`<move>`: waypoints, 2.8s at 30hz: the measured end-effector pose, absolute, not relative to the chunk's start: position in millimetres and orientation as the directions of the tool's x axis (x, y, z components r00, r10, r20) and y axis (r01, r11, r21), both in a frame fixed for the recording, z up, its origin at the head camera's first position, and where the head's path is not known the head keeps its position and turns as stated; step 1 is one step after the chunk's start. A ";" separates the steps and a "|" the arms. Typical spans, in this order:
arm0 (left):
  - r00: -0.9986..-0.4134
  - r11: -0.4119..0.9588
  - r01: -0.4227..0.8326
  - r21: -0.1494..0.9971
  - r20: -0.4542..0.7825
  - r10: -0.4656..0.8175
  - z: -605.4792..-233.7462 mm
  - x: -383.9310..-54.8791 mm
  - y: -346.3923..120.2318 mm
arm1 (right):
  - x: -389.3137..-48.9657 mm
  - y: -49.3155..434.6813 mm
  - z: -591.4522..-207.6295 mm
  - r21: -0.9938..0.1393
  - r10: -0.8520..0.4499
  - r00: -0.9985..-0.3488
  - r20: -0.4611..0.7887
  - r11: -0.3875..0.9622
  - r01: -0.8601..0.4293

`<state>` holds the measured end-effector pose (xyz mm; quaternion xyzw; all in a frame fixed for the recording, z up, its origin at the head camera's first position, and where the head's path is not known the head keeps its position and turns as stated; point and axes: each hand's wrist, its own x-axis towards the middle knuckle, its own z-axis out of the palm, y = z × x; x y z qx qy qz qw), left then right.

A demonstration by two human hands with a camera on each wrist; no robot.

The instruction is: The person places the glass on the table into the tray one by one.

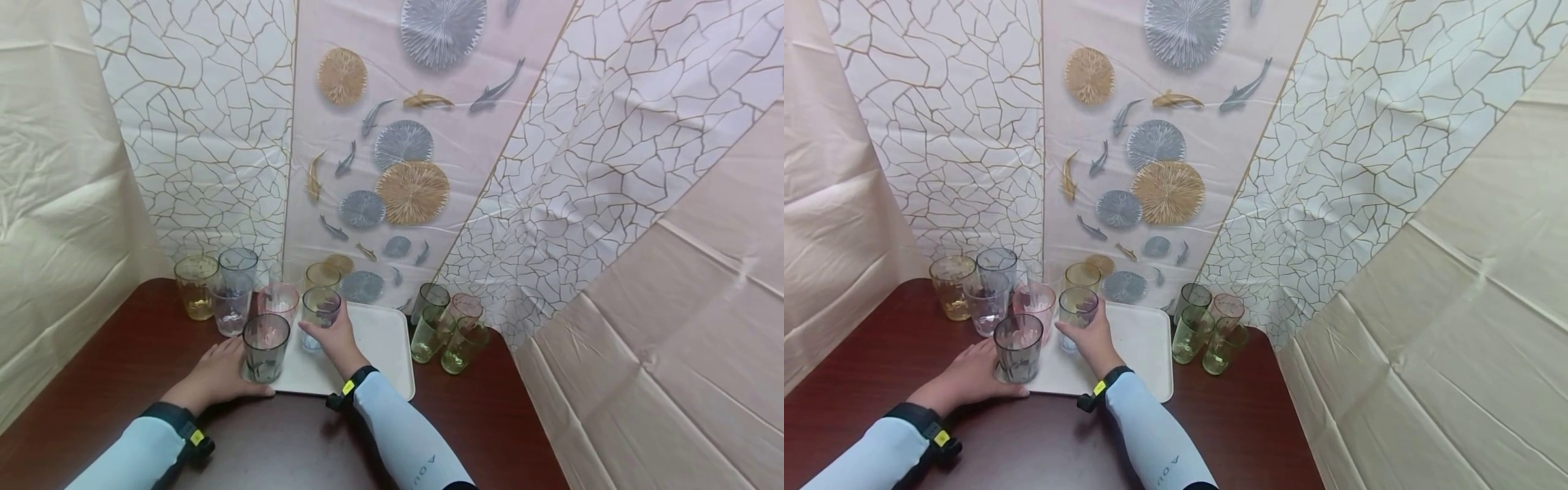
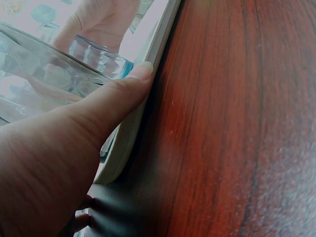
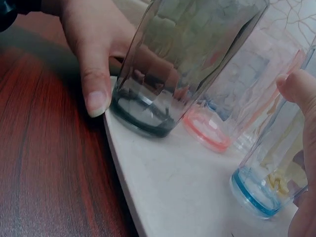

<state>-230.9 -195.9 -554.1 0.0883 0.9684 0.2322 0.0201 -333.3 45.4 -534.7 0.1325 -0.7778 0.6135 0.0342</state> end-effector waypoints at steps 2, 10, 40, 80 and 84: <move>-0.983 0.877 0.164 0.451 0.006 0.181 -554.7 -231.1 -195.8 | -333.2 45.3 -537.3 -0.941 -0.168 -0.961 0.220 0.223 -0.254; -0.985 0.877 0.153 0.455 -0.001 0.173 -557.6 -232.1 -196.6 | -329.5 45.1 -542.4 -0.931 -0.185 -0.958 0.217 0.257 -0.261; -0.981 0.874 0.172 0.455 -0.001 0.194 -556.4 -234.5 -196.6 | -268.2 177.5 -534.1 -0.920 -0.088 -0.966 0.245 0.294 -0.260; -0.982 0.865 0.158 0.476 -0.015 0.188 -557.0 -233.9 -198.0 | -308.3 356.4 -547.3 -0.940 0.352 -0.920 0.174 0.337 -0.049; -0.982 0.865 0.162 0.475 -0.008 0.189 -555.7 -232.7 -197.3 | -310.9 356.9 -547.9 -0.936 0.360 -0.917 0.173 0.350 -0.039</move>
